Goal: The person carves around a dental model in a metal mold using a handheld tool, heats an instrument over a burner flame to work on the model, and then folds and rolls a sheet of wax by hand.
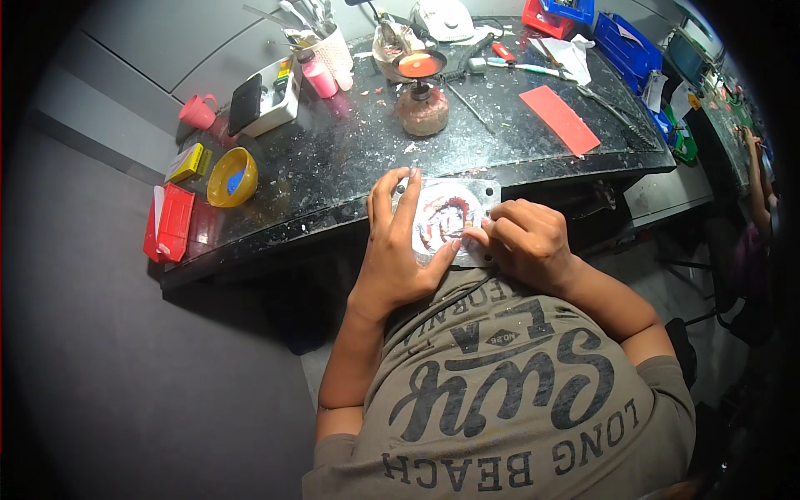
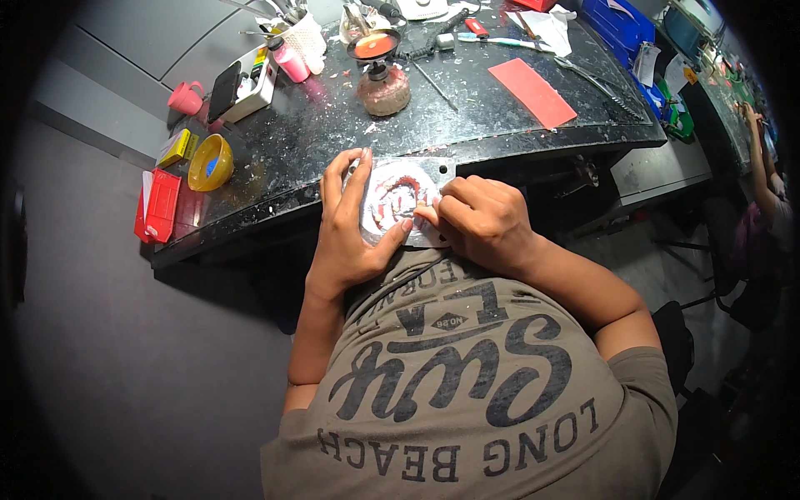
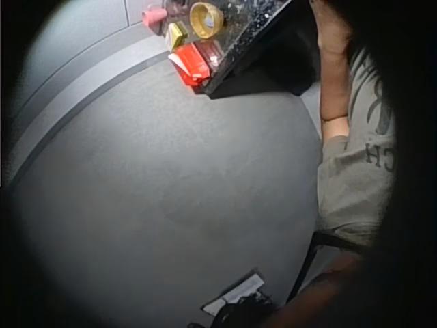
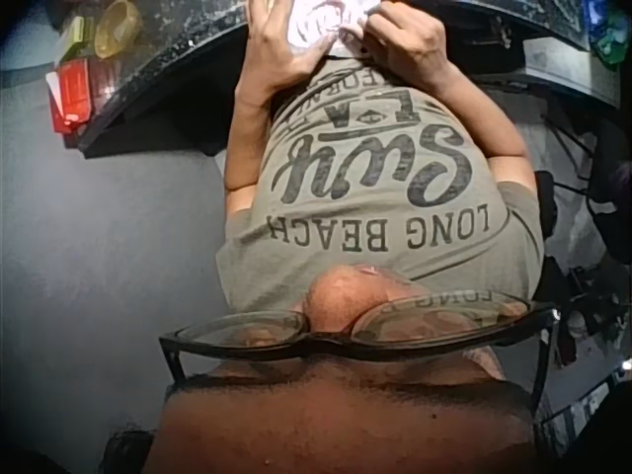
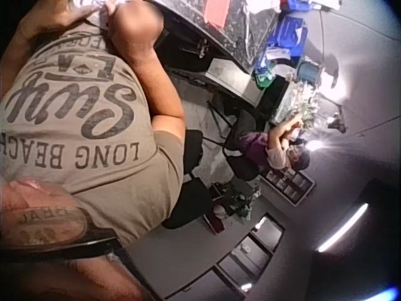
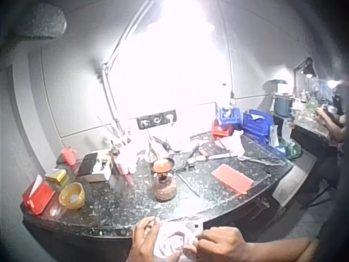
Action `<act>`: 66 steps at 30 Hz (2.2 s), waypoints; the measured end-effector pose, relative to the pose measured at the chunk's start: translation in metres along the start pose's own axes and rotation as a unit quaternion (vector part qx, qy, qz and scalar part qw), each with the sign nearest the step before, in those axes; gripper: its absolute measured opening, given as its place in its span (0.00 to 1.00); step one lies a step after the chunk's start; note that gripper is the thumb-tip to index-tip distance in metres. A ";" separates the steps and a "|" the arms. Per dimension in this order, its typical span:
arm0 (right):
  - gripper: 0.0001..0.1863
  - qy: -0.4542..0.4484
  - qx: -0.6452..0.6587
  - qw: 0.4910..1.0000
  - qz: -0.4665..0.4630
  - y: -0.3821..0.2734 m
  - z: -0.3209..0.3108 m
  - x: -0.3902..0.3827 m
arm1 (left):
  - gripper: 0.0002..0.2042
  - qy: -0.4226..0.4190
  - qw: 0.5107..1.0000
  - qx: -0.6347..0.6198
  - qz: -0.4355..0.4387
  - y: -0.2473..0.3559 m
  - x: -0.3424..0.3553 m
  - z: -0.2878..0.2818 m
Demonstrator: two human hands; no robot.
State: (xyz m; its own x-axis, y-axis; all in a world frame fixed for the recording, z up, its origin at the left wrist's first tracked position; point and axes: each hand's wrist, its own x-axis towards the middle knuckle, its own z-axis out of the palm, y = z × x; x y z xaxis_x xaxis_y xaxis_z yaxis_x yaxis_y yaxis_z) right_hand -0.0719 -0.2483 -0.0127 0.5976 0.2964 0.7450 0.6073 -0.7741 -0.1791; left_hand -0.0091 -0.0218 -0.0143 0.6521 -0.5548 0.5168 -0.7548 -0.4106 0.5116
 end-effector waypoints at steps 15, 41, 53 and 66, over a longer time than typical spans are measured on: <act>0.15 -0.024 0.027 0.999 0.007 0.004 -0.006 0.003 | 0.45 0.000 1.000 -0.004 -0.001 0.000 -0.001 0.001; 0.12 0.047 -0.201 0.973 0.107 0.099 -0.037 0.025 | 0.37 0.032 0.999 0.012 -0.004 0.002 0.002 0.006; 0.34 0.012 -0.192 0.864 0.465 0.161 -0.128 -0.113 | 0.16 0.133 0.972 -0.101 -0.167 -0.023 0.012 0.013; 0.26 0.016 0.036 0.841 0.539 0.197 -0.016 -0.231 | 0.12 0.149 0.954 -0.198 -0.167 -0.002 -0.003 0.026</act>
State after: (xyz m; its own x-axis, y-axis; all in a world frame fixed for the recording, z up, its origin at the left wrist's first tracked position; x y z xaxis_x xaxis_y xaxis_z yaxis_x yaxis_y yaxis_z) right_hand -0.0987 -0.4786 -0.2095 0.8075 -0.5728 0.1409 -0.2481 -0.5465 -0.7999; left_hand -0.0113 -0.0384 -0.0350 0.8879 -0.1859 0.4208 -0.4527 -0.1908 0.8710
